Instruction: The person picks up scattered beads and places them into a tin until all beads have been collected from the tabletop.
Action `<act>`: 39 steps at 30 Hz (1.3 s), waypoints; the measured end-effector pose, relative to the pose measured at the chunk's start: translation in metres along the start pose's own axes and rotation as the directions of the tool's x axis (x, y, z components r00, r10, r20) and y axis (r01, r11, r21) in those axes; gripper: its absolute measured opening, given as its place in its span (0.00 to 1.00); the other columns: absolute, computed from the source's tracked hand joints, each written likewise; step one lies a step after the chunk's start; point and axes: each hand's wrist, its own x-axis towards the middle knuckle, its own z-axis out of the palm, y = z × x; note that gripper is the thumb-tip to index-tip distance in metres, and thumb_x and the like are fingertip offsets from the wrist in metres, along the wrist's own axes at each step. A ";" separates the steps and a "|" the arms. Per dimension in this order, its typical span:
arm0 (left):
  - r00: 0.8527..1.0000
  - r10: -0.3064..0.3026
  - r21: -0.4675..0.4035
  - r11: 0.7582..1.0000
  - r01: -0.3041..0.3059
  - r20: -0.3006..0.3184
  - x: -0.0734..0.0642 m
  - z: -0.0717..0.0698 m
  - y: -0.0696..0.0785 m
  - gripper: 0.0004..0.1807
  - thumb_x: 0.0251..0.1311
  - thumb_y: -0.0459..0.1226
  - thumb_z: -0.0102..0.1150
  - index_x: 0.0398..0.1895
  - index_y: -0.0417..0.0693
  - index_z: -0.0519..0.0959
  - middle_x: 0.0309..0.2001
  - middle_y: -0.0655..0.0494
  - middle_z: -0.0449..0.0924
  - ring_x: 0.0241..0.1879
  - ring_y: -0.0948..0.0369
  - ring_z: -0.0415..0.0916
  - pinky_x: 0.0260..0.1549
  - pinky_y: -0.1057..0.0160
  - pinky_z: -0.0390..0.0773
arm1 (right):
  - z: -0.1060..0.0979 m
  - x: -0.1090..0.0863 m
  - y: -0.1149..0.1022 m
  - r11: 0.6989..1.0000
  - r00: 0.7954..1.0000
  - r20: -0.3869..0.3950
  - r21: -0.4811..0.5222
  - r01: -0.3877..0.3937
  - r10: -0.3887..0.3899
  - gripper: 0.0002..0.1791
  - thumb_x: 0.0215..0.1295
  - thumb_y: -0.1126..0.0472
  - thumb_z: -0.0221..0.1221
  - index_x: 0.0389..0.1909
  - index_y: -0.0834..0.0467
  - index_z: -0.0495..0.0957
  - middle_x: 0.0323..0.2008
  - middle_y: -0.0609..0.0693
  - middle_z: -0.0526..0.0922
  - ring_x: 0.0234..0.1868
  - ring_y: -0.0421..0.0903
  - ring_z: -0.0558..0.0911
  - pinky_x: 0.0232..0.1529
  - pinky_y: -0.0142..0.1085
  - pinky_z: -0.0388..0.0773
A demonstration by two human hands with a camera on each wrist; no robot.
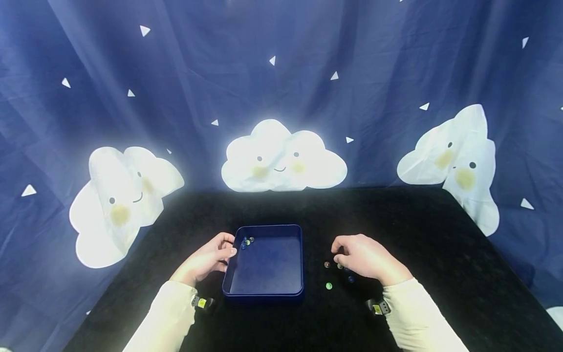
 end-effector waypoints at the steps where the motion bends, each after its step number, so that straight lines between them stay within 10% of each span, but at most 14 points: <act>1: 1.000 0.000 0.000 1.000 0.000 -0.002 0.000 0.000 0.000 0.25 0.60 0.31 0.55 0.57 0.33 0.57 0.35 0.48 0.70 0.28 0.58 0.70 0.25 0.59 0.77 | 0.002 0.001 0.000 1.000 1.000 0.010 0.004 -0.005 0.005 0.08 0.54 0.56 0.64 0.35 0.41 0.77 0.15 0.35 0.68 0.17 0.33 0.68 0.23 0.31 0.66; 20: 1.000 -0.008 -0.016 1.000 0.008 -0.004 0.002 0.000 -0.001 0.25 0.60 0.31 0.55 0.57 0.34 0.57 0.35 0.48 0.70 0.28 0.58 0.71 0.23 0.61 0.77 | 0.027 0.005 -0.004 0.995 0.996 0.070 -0.078 0.063 -0.058 0.10 0.54 0.58 0.62 0.31 0.38 0.75 0.16 0.30 0.66 0.19 0.32 0.67 0.25 0.31 0.66; 39: 1.000 -0.010 -0.018 1.000 0.010 -0.005 0.001 0.000 0.000 0.25 0.60 0.31 0.55 0.57 0.33 0.57 0.35 0.47 0.70 0.28 0.57 0.70 0.24 0.61 0.77 | 0.014 0.010 -0.032 0.998 0.993 -0.111 0.037 0.051 -0.047 0.09 0.61 0.54 0.60 0.39 0.35 0.75 0.15 0.33 0.68 0.16 0.31 0.67 0.21 0.29 0.67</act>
